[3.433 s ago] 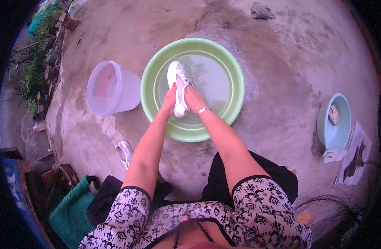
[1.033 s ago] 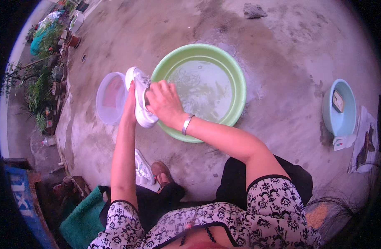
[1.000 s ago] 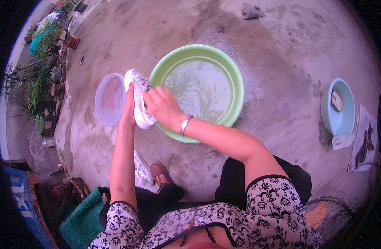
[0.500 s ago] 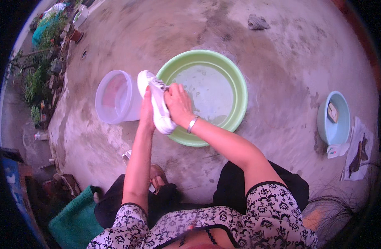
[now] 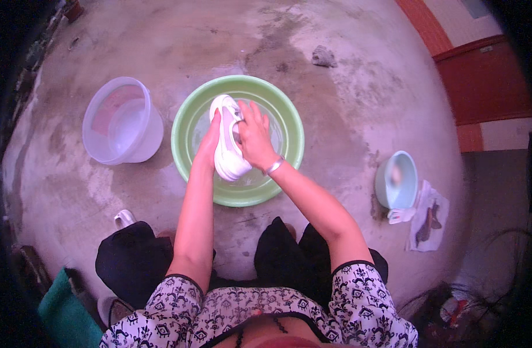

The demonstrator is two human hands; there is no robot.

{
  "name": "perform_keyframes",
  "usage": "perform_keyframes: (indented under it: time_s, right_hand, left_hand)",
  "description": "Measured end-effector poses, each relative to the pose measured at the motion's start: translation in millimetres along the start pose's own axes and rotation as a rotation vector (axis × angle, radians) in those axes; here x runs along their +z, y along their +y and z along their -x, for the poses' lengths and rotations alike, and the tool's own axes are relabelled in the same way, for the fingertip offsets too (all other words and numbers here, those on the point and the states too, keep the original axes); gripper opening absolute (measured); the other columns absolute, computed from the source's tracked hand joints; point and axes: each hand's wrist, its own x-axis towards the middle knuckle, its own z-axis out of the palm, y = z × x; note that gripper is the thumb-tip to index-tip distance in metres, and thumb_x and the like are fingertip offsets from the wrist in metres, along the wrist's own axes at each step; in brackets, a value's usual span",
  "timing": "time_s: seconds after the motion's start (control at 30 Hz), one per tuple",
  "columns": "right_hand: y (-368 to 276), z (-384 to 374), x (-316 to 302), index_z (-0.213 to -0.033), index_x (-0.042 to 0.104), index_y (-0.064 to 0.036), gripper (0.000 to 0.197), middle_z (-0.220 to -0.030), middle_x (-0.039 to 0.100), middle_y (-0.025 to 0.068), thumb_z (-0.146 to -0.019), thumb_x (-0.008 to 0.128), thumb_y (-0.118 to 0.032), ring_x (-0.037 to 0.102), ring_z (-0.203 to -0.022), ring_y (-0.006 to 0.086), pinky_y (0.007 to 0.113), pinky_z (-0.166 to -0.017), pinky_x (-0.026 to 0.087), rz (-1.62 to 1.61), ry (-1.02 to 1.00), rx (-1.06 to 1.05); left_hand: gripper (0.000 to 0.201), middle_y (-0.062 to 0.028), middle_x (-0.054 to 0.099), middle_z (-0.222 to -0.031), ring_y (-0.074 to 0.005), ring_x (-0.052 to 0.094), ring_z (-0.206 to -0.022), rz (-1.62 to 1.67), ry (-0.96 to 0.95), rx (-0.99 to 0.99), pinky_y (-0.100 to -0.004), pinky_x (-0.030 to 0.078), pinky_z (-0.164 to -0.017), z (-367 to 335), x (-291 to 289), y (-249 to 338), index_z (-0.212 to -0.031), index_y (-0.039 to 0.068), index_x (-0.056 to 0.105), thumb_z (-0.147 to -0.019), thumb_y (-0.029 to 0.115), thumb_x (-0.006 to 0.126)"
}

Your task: The person washes a pair of white shoes in a basin of soapy water, scrubbing the surface and interior with a brush and rinsing them.

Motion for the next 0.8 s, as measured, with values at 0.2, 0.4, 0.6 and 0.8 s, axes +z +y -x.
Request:
perform_keyframes:
  time_s: [0.2,0.4,0.6,0.8]
  right_hand:
    - [10,1,-2,-0.085,0.054,0.0031,0.019,-0.130,0.024,0.0164,-0.072,0.046,-0.008,0.021,-0.119,0.0397,0.059,-0.091,0.016,0.499,-0.198,0.222]
    - [7,-7,-6,-0.078,0.056,0.0026,0.019,-0.127,0.029,0.0150,-0.065,0.051,-0.010,0.026,-0.117,0.0357,0.057,-0.089,0.021,0.600,-0.184,0.079]
    - [-26,-12,-27,-0.075,0.056,0.0015,0.018,-0.123,0.034,0.0143,-0.062,0.054,-0.011,0.027,-0.116,0.0348,0.054,-0.088,0.023,0.578,-0.275,0.083]
    - [-47,17,-64,-0.078,0.059,-0.0018,0.029,-0.115,0.041,0.0127,-0.053,0.060,-0.016,0.034,-0.109,0.0334,0.044,-0.083,0.031,0.317,-0.301,0.220]
  left_hand:
    - [0.061,-0.0134,0.042,-0.118,-0.0231,0.046,-0.103,0.060,-0.028,-0.108,-0.0315,0.039,-0.087,-12,1,-31,-0.125,0.002,0.027,-0.084,0.047,0.032]
    - [0.060,-0.0136,0.042,-0.119,-0.0228,0.047,-0.103,0.242,-0.163,-0.171,-0.0338,0.040,-0.085,-28,-5,-40,-0.125,0.003,0.026,-0.084,0.046,0.033]
    - [0.059,-0.0122,0.050,-0.108,-0.0229,0.055,-0.089,0.384,-0.204,-0.239,-0.0337,0.045,-0.077,-51,-24,-62,-0.121,0.003,0.033,-0.082,0.047,0.037]
    - [0.062,-0.0113,0.053,-0.100,-0.0238,0.055,-0.083,0.372,-0.222,-0.365,-0.0331,0.046,-0.074,-13,-1,-23,-0.120,0.002,0.035,-0.079,0.048,0.043]
